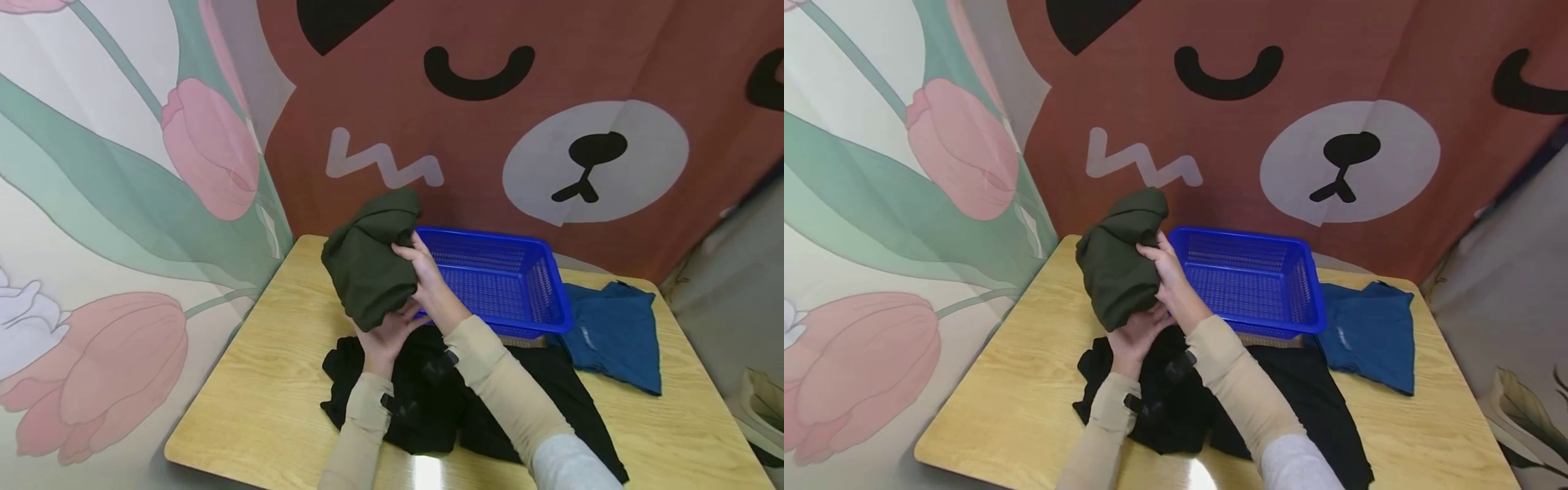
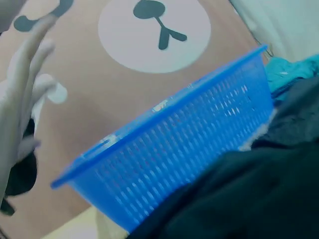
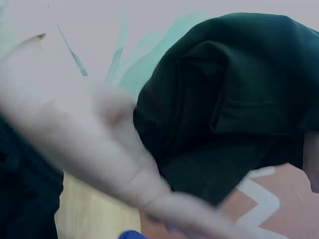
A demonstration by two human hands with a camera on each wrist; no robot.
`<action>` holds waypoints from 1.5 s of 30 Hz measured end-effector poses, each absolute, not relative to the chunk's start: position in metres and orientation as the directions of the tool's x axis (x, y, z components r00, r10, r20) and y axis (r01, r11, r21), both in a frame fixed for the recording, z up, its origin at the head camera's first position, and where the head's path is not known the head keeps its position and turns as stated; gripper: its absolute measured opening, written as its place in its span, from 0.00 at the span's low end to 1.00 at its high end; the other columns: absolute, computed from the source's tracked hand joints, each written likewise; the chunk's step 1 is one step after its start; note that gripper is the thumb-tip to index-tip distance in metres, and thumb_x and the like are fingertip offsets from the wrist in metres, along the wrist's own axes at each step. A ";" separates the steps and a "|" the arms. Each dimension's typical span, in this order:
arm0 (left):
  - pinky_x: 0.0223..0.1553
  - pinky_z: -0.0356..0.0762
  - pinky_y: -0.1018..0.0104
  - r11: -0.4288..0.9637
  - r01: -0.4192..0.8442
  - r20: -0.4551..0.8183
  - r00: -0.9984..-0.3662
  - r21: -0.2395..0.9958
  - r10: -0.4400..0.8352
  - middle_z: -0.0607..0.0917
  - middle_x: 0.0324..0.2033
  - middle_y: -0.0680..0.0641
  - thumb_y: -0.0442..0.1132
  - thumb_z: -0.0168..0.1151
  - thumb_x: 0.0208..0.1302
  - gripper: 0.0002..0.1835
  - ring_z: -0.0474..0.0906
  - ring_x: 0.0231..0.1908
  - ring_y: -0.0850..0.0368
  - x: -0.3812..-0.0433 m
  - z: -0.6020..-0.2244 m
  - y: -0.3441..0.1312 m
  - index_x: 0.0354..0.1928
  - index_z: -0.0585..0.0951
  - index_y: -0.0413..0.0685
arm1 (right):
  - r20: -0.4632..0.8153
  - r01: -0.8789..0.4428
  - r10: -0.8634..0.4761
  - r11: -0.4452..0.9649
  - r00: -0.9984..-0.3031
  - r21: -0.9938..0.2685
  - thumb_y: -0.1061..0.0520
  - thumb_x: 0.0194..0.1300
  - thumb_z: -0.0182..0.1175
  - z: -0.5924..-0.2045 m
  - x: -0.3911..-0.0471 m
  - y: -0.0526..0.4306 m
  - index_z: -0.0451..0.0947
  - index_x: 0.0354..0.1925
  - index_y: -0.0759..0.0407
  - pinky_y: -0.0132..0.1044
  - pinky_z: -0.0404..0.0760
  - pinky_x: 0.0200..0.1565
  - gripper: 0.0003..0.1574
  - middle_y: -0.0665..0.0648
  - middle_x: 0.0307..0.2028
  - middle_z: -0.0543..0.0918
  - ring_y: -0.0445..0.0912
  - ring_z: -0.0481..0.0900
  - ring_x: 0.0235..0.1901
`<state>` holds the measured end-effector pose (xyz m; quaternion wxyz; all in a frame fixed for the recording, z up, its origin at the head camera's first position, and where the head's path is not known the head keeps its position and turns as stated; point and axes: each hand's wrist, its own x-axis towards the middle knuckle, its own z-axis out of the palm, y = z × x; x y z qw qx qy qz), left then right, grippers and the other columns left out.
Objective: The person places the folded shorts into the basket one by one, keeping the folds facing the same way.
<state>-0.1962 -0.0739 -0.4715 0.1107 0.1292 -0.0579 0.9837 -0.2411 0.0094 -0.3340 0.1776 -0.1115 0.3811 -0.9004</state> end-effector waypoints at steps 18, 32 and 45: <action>0.64 0.50 0.51 -0.950 0.312 -0.065 -0.949 -0.020 -0.310 0.51 0.68 0.51 0.75 0.23 0.56 0.44 0.51 0.66 0.50 -0.223 -0.437 -0.106 0.71 0.42 0.63 | -0.009 0.260 -0.364 -0.647 -0.931 -0.717 0.70 0.68 0.39 -0.362 -0.254 0.075 0.37 0.72 0.42 0.41 0.64 0.60 0.43 0.54 0.70 0.47 0.53 0.52 0.66; 0.63 0.52 0.52 -0.983 0.176 -0.065 -0.983 -0.061 -0.172 0.53 0.69 0.52 0.76 0.32 0.54 0.46 0.52 0.66 0.50 -0.231 -0.435 -0.101 0.71 0.47 0.60 | -0.033 0.231 -0.312 -0.624 -0.949 -0.747 0.69 0.68 0.39 -0.386 -0.260 0.129 0.36 0.72 0.45 0.34 0.71 0.52 0.42 0.54 0.71 0.42 0.52 0.48 0.67; 0.62 0.56 0.59 -0.998 -0.041 -0.072 -0.996 -0.052 0.044 0.71 0.57 0.48 0.75 0.42 0.53 0.47 0.67 0.55 0.53 -0.241 -0.432 -0.098 0.67 0.60 0.51 | -0.082 0.238 -0.293 -0.552 -0.953 -0.799 0.66 0.70 0.40 -0.395 -0.257 0.171 0.32 0.72 0.43 0.31 0.72 0.50 0.42 0.54 0.72 0.37 0.52 0.47 0.67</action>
